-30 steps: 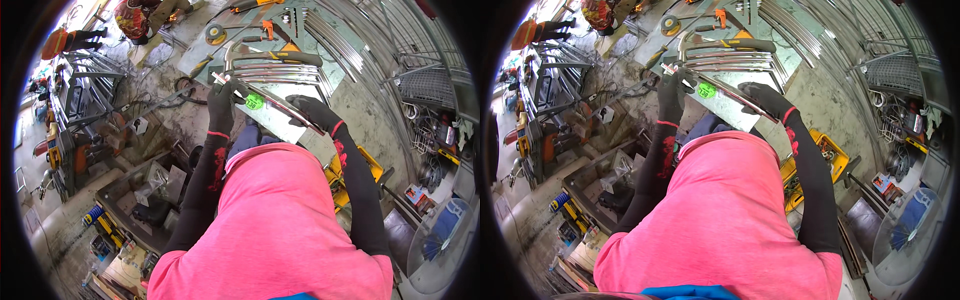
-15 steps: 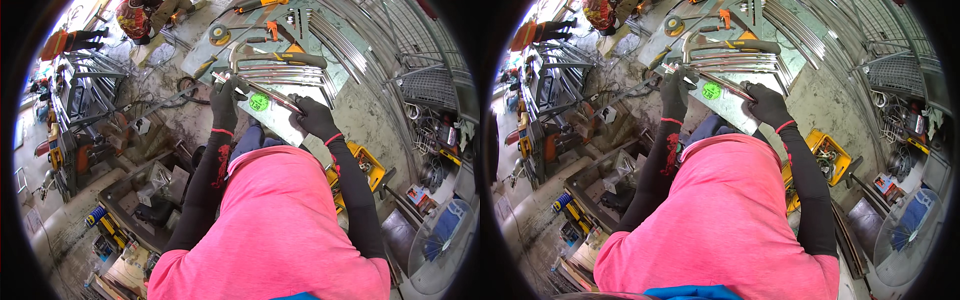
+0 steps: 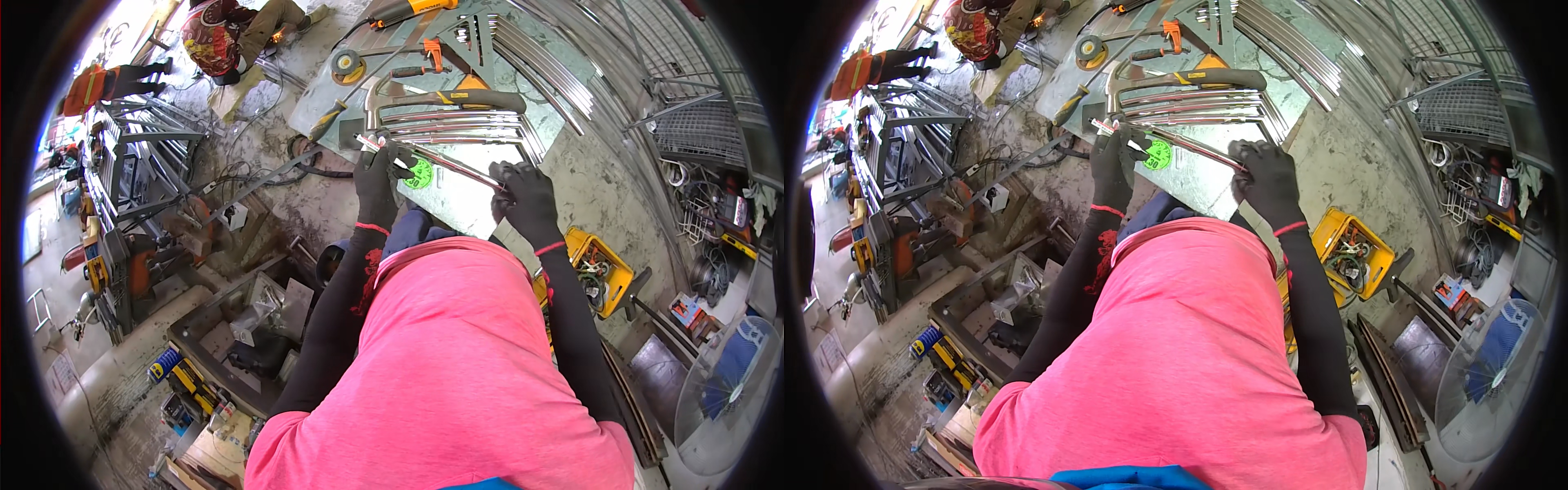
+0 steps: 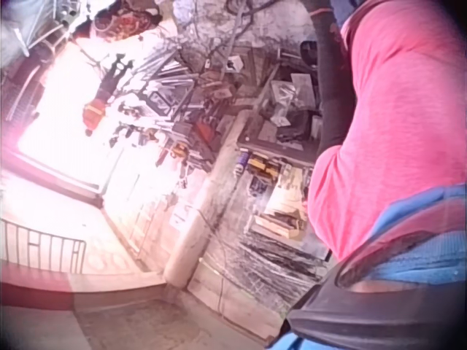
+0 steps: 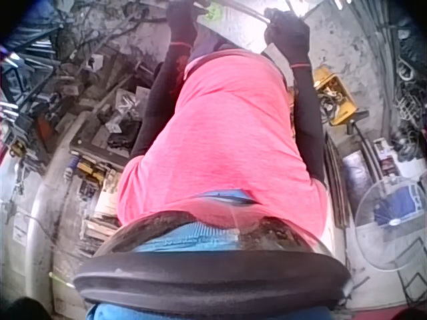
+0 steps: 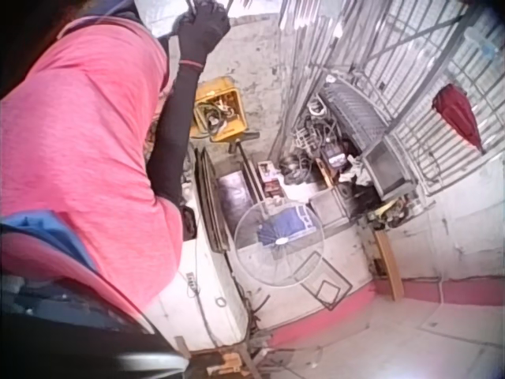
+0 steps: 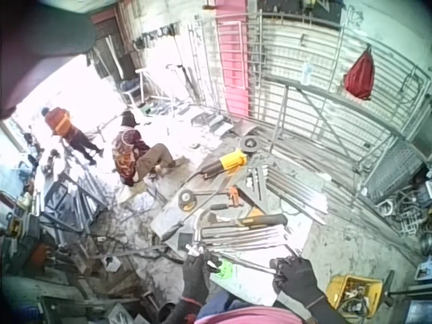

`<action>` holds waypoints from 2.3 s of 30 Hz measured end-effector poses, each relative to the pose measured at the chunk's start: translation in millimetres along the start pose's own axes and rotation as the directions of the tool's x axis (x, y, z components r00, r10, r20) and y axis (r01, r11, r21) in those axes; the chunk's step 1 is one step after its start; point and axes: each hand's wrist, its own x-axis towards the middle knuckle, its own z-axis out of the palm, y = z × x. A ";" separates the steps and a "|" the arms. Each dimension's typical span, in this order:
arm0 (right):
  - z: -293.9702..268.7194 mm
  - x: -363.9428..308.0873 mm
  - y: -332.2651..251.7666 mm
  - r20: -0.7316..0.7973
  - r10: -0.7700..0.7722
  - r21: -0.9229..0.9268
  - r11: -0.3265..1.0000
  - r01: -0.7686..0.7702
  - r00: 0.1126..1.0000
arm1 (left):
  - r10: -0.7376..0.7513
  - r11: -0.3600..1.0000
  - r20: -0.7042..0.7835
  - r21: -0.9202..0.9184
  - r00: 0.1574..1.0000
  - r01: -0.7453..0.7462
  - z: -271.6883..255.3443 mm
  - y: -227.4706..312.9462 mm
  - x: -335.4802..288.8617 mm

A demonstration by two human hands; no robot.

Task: The person marks a metal rod with a marker and then uses an angle grinder to cut it on a workbench.

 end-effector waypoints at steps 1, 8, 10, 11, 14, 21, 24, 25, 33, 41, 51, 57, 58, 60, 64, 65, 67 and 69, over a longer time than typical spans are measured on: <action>-2.1 -7.2 3.2 -0.014 0.006 -0.001 1.000 -0.006 1.000 | -0.015 1.000 -0.008 -0.016 1.000 0.015 -2.3 -2.0 0.3; 5.8 -28.0 10.5 -0.125 0.077 0.067 0.995 -0.069 0.989 | -0.033 0.999 0.079 0.006 0.996 0.033 -10.1 -6.6 -7.6; 12.0 -28.3 12.8 -0.145 0.072 0.035 0.997 -0.068 0.987 | -0.042 0.999 0.095 0.036 0.995 0.039 -12.5 -5.5 -7.3; 13.4 -31.0 13.7 -0.151 0.078 0.042 0.997 -0.072 0.986 | -0.047 0.998 0.102 0.050 0.994 0.042 -14.4 -4.4 -7.1; 12.3 -29.8 11.4 -0.161 0.073 0.040 0.997 -0.067 0.984 | -0.083 0.989 0.085 0.128 0.993 0.072 -17.8 5.7 -8.4; 2.4 15.2 -47.7 -0.184 -0.165 0.226 0.952 0.205 0.969 | -0.103 0.956 0.100 0.286 0.990 0.071 -24.2 14.8 1.2; 23.6 43.3 -87.1 -0.043 -0.233 0.224 0.945 0.237 0.972 | -0.094 0.950 0.100 0.306 0.991 0.059 -28.6 10.8 7.5; 38.8 47.4 -93.2 0.037 -0.224 0.099 0.971 0.219 0.974 | -0.094 0.949 0.089 0.308 0.992 0.062 -25.3 11.5 8.2; 52.5 48.2 -86.0 0.017 -0.297 0.194 0.938 0.289 0.955 | -0.090 0.960 0.064 0.273 0.994 0.069 -9.4 12.5 -4.2; 63.0 56.3 -96.3 0.192 -0.263 0.113 0.963 0.245 0.945 | -0.058 0.955 0.053 0.295 0.997 0.040 -13.9 3.1 1.5; 41.8 52.9 -91.0 0.254 0.209 0.589 0.741 -0.322 0.944 | -0.016 0.963 0.001 0.270 1.000 0.015 7.3 17.9 -12.6; 32.2 56.3 -94.9 0.440 0.195 0.544 0.718 -0.433 0.876 | -0.033 0.989 0.002 0.144 0.999 0.032 5.6 11.0 -9.6; 29.5 57.8 -98.1 0.461 0.210 0.536 0.709 -0.459 0.862 | -0.033 0.987 0.006 0.160 0.999 0.031 8.1 14.4 -11.2; 36.3 58.6 -98.5 0.397 0.211 0.575 0.701 -0.421 0.893 | -0.031 0.980 0.014 0.195 0.999 0.028 11.8 20.6 -13.6; 35.0 63.6 -102.7 0.367 0.197 0.586 0.710 -0.390 0.909 | -0.069 0.985 -0.041 0.155 0.997 0.075 17.1 21.4 -15.7; 36.7 64.3 -103.9 0.345 0.181 0.586 0.725 -0.361 0.921 | -0.087 0.983 -0.065 0.158 0.994 0.097 15.6 19.5 -14.3; 42.5 64.8 -103.1 0.295 0.153 0.582 0.754 -0.304 0.943 | -0.099 0.983 -0.076 0.149 0.992 0.109 14.6 14.6 -11.5; 46.4 67.8 -103.0 0.249 0.148 0.567 0.779 -0.268 0.957 | -0.083 0.988 -0.060 0.128 0.995 0.090 12.5 8.0 -8.9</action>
